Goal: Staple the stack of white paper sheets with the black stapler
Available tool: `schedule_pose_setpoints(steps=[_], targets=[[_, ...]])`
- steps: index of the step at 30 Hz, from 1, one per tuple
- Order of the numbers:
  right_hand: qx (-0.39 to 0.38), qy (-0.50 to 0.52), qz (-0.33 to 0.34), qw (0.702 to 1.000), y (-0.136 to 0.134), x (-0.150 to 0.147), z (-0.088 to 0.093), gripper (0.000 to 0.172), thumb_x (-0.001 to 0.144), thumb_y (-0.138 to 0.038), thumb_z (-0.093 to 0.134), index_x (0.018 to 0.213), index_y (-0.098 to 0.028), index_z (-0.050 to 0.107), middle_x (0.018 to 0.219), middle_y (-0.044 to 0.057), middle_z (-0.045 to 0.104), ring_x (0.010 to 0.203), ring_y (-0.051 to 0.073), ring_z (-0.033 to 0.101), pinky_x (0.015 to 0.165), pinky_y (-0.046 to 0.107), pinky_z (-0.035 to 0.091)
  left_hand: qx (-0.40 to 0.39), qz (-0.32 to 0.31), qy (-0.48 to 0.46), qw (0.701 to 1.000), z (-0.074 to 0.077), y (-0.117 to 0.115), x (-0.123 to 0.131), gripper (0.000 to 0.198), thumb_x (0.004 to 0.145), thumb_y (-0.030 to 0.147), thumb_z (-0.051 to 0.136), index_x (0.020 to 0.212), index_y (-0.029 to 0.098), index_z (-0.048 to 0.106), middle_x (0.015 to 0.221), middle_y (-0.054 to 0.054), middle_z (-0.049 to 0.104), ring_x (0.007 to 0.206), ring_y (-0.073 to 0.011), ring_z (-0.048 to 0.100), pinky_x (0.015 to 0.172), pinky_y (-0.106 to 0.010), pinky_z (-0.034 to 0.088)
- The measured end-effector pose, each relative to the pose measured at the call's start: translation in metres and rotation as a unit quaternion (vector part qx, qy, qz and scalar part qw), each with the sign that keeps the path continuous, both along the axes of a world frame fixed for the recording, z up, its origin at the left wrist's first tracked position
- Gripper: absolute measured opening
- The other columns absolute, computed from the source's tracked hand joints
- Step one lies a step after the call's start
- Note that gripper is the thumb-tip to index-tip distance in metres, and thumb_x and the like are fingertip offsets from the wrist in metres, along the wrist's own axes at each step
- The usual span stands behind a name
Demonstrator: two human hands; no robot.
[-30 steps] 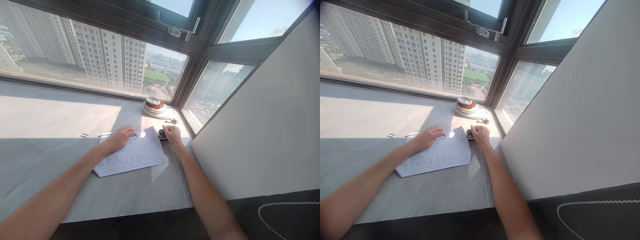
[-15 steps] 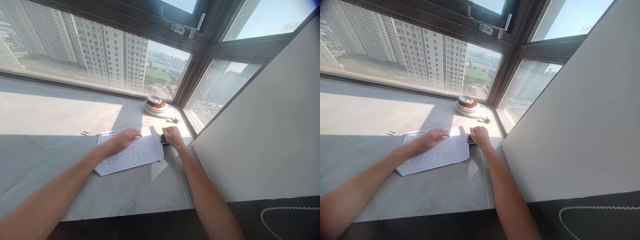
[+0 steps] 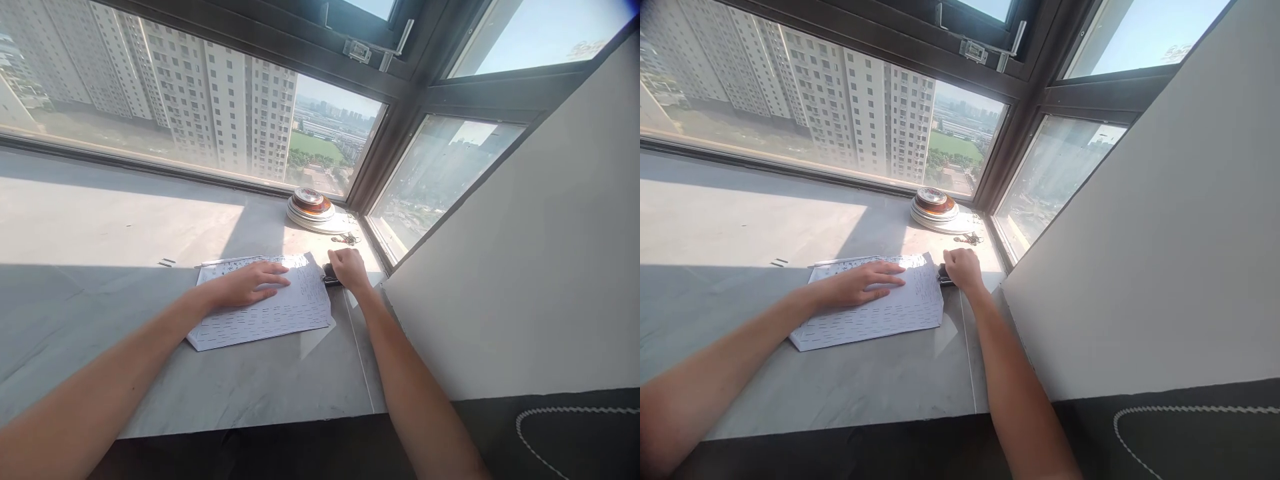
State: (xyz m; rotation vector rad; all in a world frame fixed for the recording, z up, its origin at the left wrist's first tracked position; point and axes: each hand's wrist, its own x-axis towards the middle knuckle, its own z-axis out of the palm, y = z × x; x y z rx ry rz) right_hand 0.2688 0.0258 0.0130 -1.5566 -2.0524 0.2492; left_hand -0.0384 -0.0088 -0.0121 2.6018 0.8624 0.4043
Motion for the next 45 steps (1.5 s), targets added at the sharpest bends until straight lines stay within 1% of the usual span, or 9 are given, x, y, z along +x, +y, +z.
schedule_pose_setpoints(steps=[5, 10, 15, 21, 28, 34, 38, 42, 45], targets=[[0.008, -0.041, 0.034, 0.999, -0.008, -0.010, 0.005, 0.055, 0.099, -0.032, 0.041, 0.045, -0.024, 0.036, 0.048, -0.005, 0.025, 0.051, 0.012, 0.023, 0.061, 0.029, 0.024, 0.001, -0.009, -0.016, 1.000, 0.001, -0.003, 0.003, 0.039, 0.104, 0.039, 0.051, 0.142, 0.040, 0.061, 0.159, -0.001, 0.050, 0.147, -0.0272, 0.044, 0.121, -0.052, 0.037], [0.026, -0.070, 0.066, 0.995, -0.019, -0.028, 0.008, 0.052, 0.102, -0.033, 0.039, 0.052, -0.021, 0.049, 0.051, -0.002, 0.042, 0.055, 0.014, 0.037, 0.062, 0.030, 0.025, -0.003, -0.031, -0.044, 0.999, 0.003, -0.006, 0.008, 0.039, 0.102, 0.036, 0.055, 0.140, 0.040, 0.063, 0.155, -0.002, 0.054, 0.144, -0.0276, 0.048, 0.120, -0.052, 0.038], [0.009, -0.078, 0.067, 0.995, -0.024, -0.038, 0.007, 0.049, 0.104, -0.032, 0.037, 0.058, -0.021, 0.049, 0.059, 0.002, 0.055, 0.059, 0.015, 0.044, 0.062, 0.032, 0.024, -0.001, -0.041, -0.033, 0.999, 0.010, -0.010, 0.011, 0.042, 0.102, 0.033, 0.054, 0.143, 0.040, 0.061, 0.156, -0.002, 0.053, 0.143, -0.0286, 0.049, 0.121, -0.054, 0.037], [-0.025, -0.096, 0.014, 0.995, -0.024, -0.043, 0.004, 0.049, 0.103, -0.028, 0.039, 0.056, -0.020, 0.049, 0.060, 0.005, 0.057, 0.059, 0.017, 0.046, 0.060, 0.033, 0.023, 0.007, -0.058, -0.017, 0.998, 0.016, -0.014, 0.015, 0.042, 0.102, 0.029, 0.053, 0.140, 0.044, 0.062, 0.155, 0.000, 0.053, 0.139, -0.0286, 0.052, 0.122, -0.057, 0.033], [-0.027, -0.107, -0.023, 0.994, -0.026, -0.049, 0.003, 0.050, 0.104, -0.030, 0.039, 0.059, -0.020, 0.059, 0.066, 0.007, 0.063, 0.062, 0.018, 0.050, 0.062, 0.032, 0.026, 0.001, -0.071, -0.034, 0.997, 0.014, -0.016, 0.018, 0.045, 0.100, 0.025, 0.056, 0.138, 0.048, 0.063, 0.156, 0.002, 0.052, 0.139, -0.0269, 0.054, 0.127, -0.058, 0.025], [-0.022, -0.116, -0.050, 0.992, -0.026, -0.052, 0.002, 0.049, 0.104, -0.031, 0.040, 0.064, -0.019, 0.066, 0.074, 0.010, 0.070, 0.066, 0.020, 0.054, 0.063, 0.032, 0.029, -0.006, -0.068, -0.041, 0.997, 0.013, -0.016, 0.018, 0.046, 0.100, 0.025, 0.057, 0.138, 0.049, 0.062, 0.156, 0.003, 0.053, 0.139, -0.0265, 0.055, 0.128, -0.059, 0.024], [-0.022, -0.141, -0.043, 0.989, -0.028, -0.055, 0.005, 0.048, 0.104, -0.031, 0.041, 0.067, -0.018, 0.069, 0.075, 0.011, 0.070, 0.069, 0.020, 0.057, 0.065, 0.032, 0.031, -0.007, -0.065, -0.055, 0.996, 0.013, -0.017, 0.018, 0.044, 0.098, 0.025, 0.060, 0.135, 0.048, 0.065, 0.154, 0.003, 0.055, 0.137, -0.0268, 0.056, 0.127, -0.058, 0.027], [-0.030, -0.170, -0.021, 0.985, -0.029, -0.056, 0.007, 0.048, 0.105, -0.031, 0.041, 0.070, -0.017, 0.071, 0.075, 0.012, 0.070, 0.070, 0.021, 0.059, 0.067, 0.032, 0.033, 0.008, -0.067, -0.040, 0.997, 0.012, -0.016, 0.019, 0.048, 0.099, 0.024, 0.057, 0.141, 0.046, 0.061, 0.155, 0.000, 0.054, 0.139, -0.0277, 0.054, 0.126, -0.058, 0.026], [-0.039, -0.184, -0.007, 0.982, -0.028, -0.055, 0.006, 0.050, 0.107, -0.033, 0.039, 0.072, -0.018, 0.071, 0.075, 0.012, 0.070, 0.069, 0.021, 0.060, 0.067, 0.032, 0.034, 0.006, -0.063, -0.050, 0.997, 0.011, -0.016, 0.019, 0.049, 0.099, 0.027, 0.058, 0.145, 0.043, 0.058, 0.153, -0.001, 0.057, 0.138, -0.0276, 0.055, 0.126, -0.055, 0.027]])
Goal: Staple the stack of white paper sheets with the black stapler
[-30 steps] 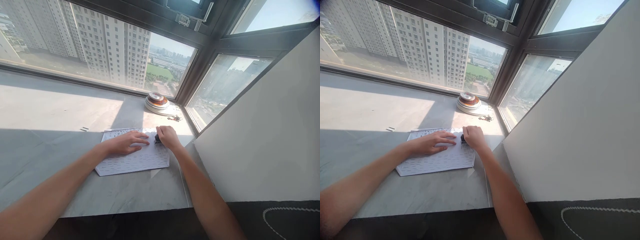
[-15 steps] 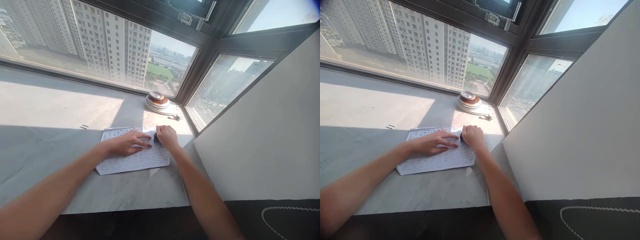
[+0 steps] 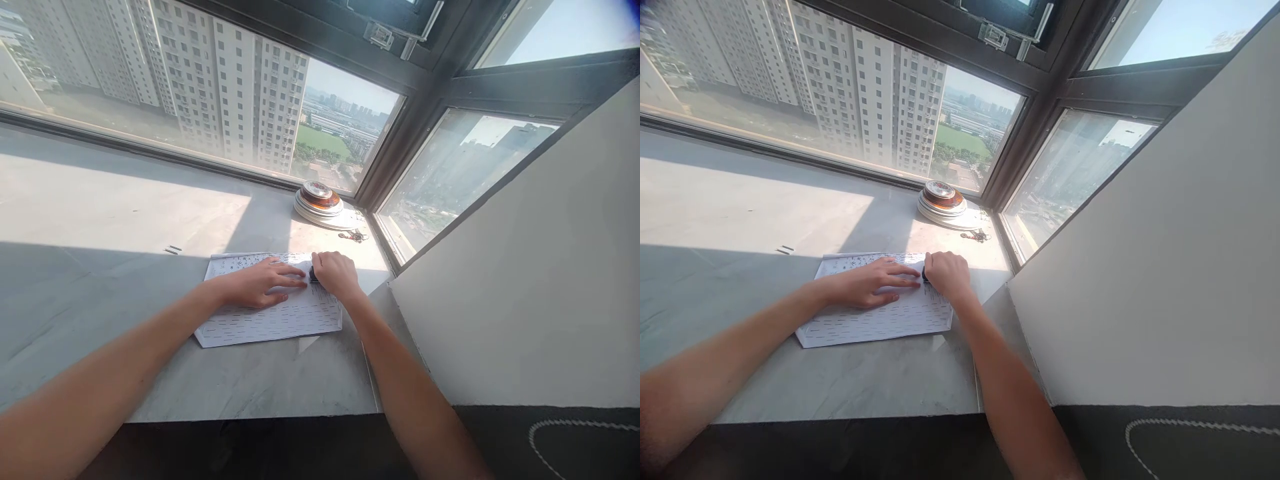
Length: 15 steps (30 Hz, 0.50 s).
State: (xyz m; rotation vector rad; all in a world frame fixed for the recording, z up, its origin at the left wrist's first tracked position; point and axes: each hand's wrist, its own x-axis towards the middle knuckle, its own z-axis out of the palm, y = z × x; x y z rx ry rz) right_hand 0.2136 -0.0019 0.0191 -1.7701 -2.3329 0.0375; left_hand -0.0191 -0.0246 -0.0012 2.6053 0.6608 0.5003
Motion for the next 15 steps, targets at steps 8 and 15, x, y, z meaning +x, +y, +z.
schedule_pose_setpoints(steps=[8, 15], targets=[[0.014, -0.052, 0.044, 0.998, 0.0012, -0.0011, -0.0039, 0.049, 0.108, -0.032, 0.037, 0.077, -0.018, 0.073, 0.082, 0.011, 0.074, 0.078, 0.023, 0.065, 0.068, 0.032, 0.035, 0.009, 0.008, -0.008, 1.000, -0.0027, 0.0005, 0.0021, 0.052, 0.098, 0.030, 0.058, 0.149, 0.042, 0.053, 0.152, -0.001, 0.058, 0.136, -0.0267, 0.057, 0.125, -0.050, 0.029], [0.016, -0.085, 0.049, 0.995, -0.0024, -0.0042, -0.0036, 0.051, 0.108, -0.031, 0.035, 0.077, -0.018, 0.073, 0.083, 0.012, 0.075, 0.080, 0.023, 0.065, 0.068, 0.032, 0.036, 0.006, 0.011, 0.015, 1.000, -0.0042, 0.0020, 0.0029, 0.052, 0.099, 0.033, 0.055, 0.150, 0.039, 0.051, 0.154, -0.002, 0.056, 0.137, -0.0276, 0.055, 0.124, -0.050, 0.027]])
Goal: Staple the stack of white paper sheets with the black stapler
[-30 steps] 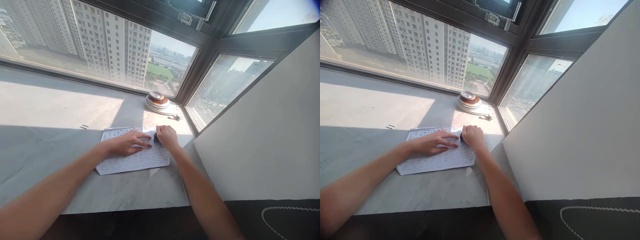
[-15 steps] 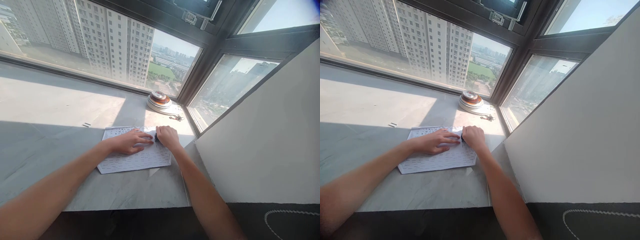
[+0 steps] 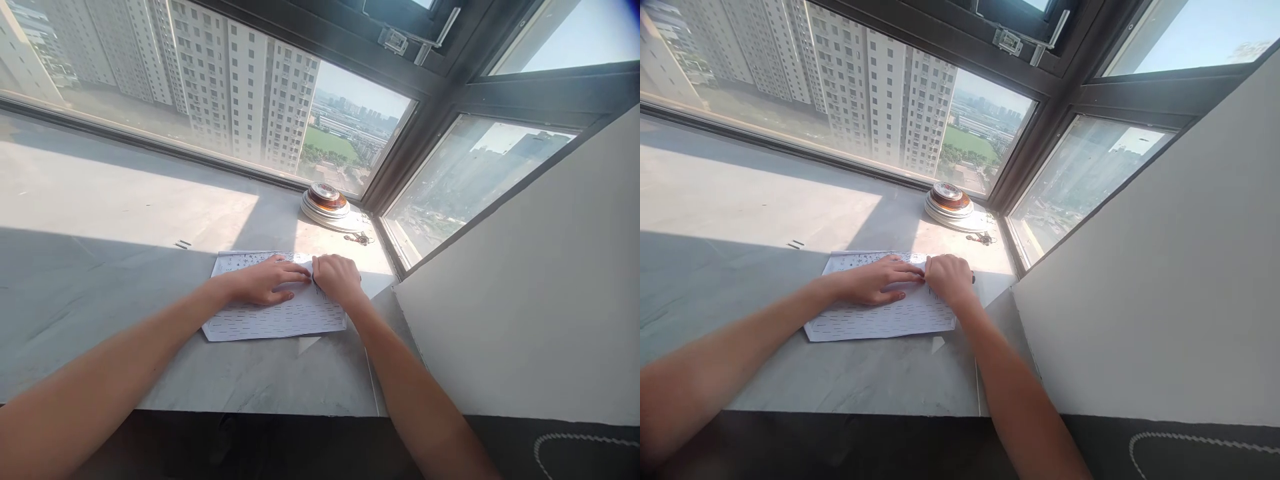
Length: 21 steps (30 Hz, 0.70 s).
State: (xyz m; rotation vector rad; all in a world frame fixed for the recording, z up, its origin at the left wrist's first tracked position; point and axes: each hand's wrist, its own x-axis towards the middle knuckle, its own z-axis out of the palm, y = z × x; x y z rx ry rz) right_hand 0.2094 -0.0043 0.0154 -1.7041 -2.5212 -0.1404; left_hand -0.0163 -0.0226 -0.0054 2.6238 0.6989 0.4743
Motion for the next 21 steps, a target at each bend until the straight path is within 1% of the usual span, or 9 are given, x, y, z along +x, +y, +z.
schedule_pose_setpoints(steps=[3, 8, 12, 15, 18, 21], targets=[[0.003, -0.010, 0.003, 1.000, -0.001, -0.001, 0.000, 0.051, 0.108, -0.031, 0.035, 0.077, -0.018, 0.073, 0.085, 0.012, 0.076, 0.082, 0.023, 0.066, 0.067, 0.032, 0.036, -0.004, 0.001, 0.007, 1.000, 0.000, 0.001, 0.000, 0.052, 0.099, 0.034, 0.055, 0.151, 0.039, 0.050, 0.155, -0.001, 0.055, 0.138, -0.0270, 0.054, 0.124, -0.049, 0.025], [0.009, -0.019, 0.005, 1.000, -0.001, -0.002, -0.001, 0.051, 0.109, -0.031, 0.035, 0.080, -0.017, 0.074, 0.086, 0.012, 0.075, 0.083, 0.025, 0.067, 0.069, 0.033, 0.038, 0.005, -0.001, 0.001, 1.000, -0.001, 0.001, 0.000, 0.051, 0.099, 0.034, 0.055, 0.150, 0.037, 0.051, 0.154, -0.002, 0.056, 0.137, -0.0272, 0.055, 0.124, -0.049, 0.026], [0.008, -0.047, 0.012, 0.999, -0.003, -0.006, -0.002, 0.050, 0.109, -0.030, 0.033, 0.088, -0.016, 0.076, 0.089, 0.014, 0.075, 0.090, 0.027, 0.067, 0.073, 0.035, 0.041, 0.003, -0.002, -0.015, 1.000, 0.000, 0.000, -0.001, 0.052, 0.098, 0.032, 0.058, 0.150, 0.038, 0.051, 0.152, -0.002, 0.057, 0.136, -0.0272, 0.057, 0.125, -0.049, 0.026], [-0.006, -0.064, 0.020, 0.998, -0.005, -0.007, -0.001, 0.049, 0.108, -0.029, 0.032, 0.091, -0.017, 0.076, 0.089, 0.014, 0.074, 0.093, 0.027, 0.066, 0.076, 0.034, 0.042, 0.003, -0.003, -0.005, 1.000, 0.001, 0.000, -0.001, 0.053, 0.099, 0.032, 0.057, 0.152, 0.037, 0.050, 0.154, -0.004, 0.055, 0.137, -0.0278, 0.055, 0.124, -0.049, 0.026], [-0.015, -0.039, 0.010, 0.999, -0.003, -0.004, 0.002, 0.052, 0.109, -0.031, 0.029, 0.088, -0.018, 0.074, 0.089, 0.011, 0.074, 0.087, 0.024, 0.065, 0.074, 0.032, 0.041, 0.010, -0.007, 0.010, 1.000, 0.000, 0.001, -0.001, 0.054, 0.100, 0.033, 0.055, 0.154, 0.035, 0.047, 0.156, -0.005, 0.053, 0.138, -0.0283, 0.053, 0.123, -0.049, 0.026], [-0.024, 0.011, -0.010, 1.000, 0.001, 0.006, 0.005, 0.057, 0.110, -0.034, 0.024, 0.082, -0.019, 0.071, 0.085, 0.010, 0.072, 0.076, 0.022, 0.062, 0.068, 0.032, 0.037, 0.016, -0.008, 0.002, 1.000, 0.000, 0.002, -0.001, 0.052, 0.100, 0.034, 0.055, 0.152, 0.035, 0.050, 0.154, -0.005, 0.056, 0.137, -0.0285, 0.054, 0.122, -0.049, 0.029]])
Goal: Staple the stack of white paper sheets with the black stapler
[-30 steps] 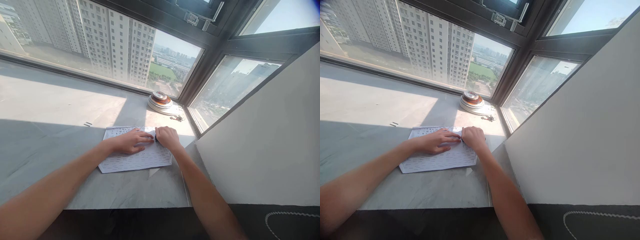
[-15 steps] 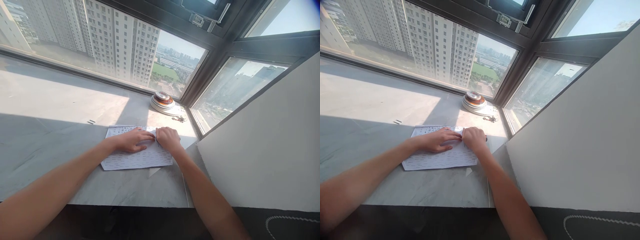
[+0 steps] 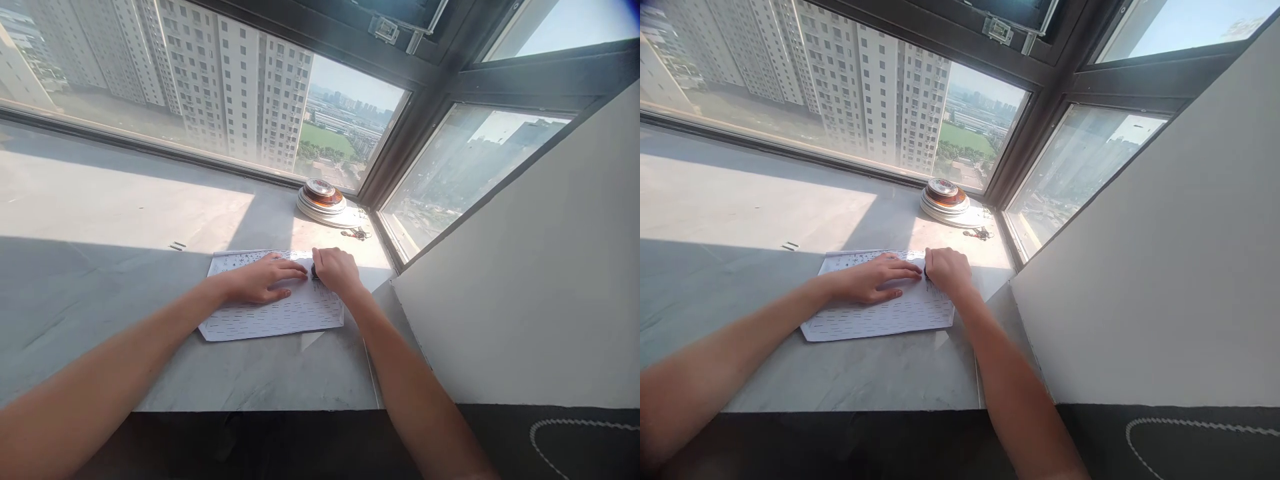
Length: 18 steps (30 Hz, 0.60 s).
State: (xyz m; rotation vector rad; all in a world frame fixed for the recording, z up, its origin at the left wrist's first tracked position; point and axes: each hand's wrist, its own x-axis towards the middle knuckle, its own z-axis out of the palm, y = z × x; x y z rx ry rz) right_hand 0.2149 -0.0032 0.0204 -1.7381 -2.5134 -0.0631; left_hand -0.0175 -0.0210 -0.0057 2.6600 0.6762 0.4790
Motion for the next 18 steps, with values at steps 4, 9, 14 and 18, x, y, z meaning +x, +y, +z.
schedule_pose_setpoints(steps=[4, 9, 14, 18], targets=[[0.000, 0.067, 0.009, 0.998, 0.006, 0.013, 0.001, 0.056, 0.110, -0.034, 0.024, 0.073, -0.020, 0.063, 0.075, 0.011, 0.066, 0.072, 0.022, 0.057, 0.063, 0.033, 0.033, -0.005, -0.001, -0.014, 1.000, 0.002, -0.001, 0.000, 0.049, 0.100, 0.034, 0.055, 0.150, 0.036, 0.053, 0.152, -0.004, 0.058, 0.135, -0.0283, 0.056, 0.121, -0.048, 0.030], [0.008, 0.135, -0.014, 0.991, 0.016, 0.029, -0.002, 0.051, 0.108, -0.031, 0.030, 0.063, -0.022, 0.052, 0.068, 0.010, 0.060, 0.070, 0.023, 0.053, 0.062, 0.035, 0.031, -0.016, -0.004, 0.003, 1.000, 0.003, -0.001, -0.001, 0.047, 0.102, 0.033, 0.052, 0.149, 0.036, 0.054, 0.153, -0.004, 0.056, 0.138, -0.0293, 0.053, 0.122, -0.051, 0.026], [0.072, 0.210, -0.129, 0.967, 0.025, 0.048, -0.003, 0.050, 0.106, -0.035, 0.037, 0.061, -0.022, 0.052, 0.062, 0.009, 0.051, 0.064, 0.023, 0.049, 0.063, 0.035, 0.034, -0.030, -0.002, 0.004, 1.000, 0.002, -0.001, -0.002, 0.046, 0.102, 0.035, 0.053, 0.148, 0.037, 0.056, 0.154, -0.004, 0.055, 0.141, -0.0286, 0.051, 0.124, -0.053, 0.023], [0.188, 0.274, -0.175, 0.927, 0.021, 0.050, 0.006, 0.053, 0.107, -0.039, 0.036, 0.060, -0.022, 0.054, 0.054, 0.004, 0.042, 0.057, 0.020, 0.043, 0.061, 0.034, 0.032, -0.033, -0.007, 0.011, 0.999, 0.002, 0.000, -0.001, 0.046, 0.102, 0.034, 0.052, 0.148, 0.038, 0.056, 0.156, -0.003, 0.054, 0.142, -0.0276, 0.050, 0.126, -0.054, 0.021]])
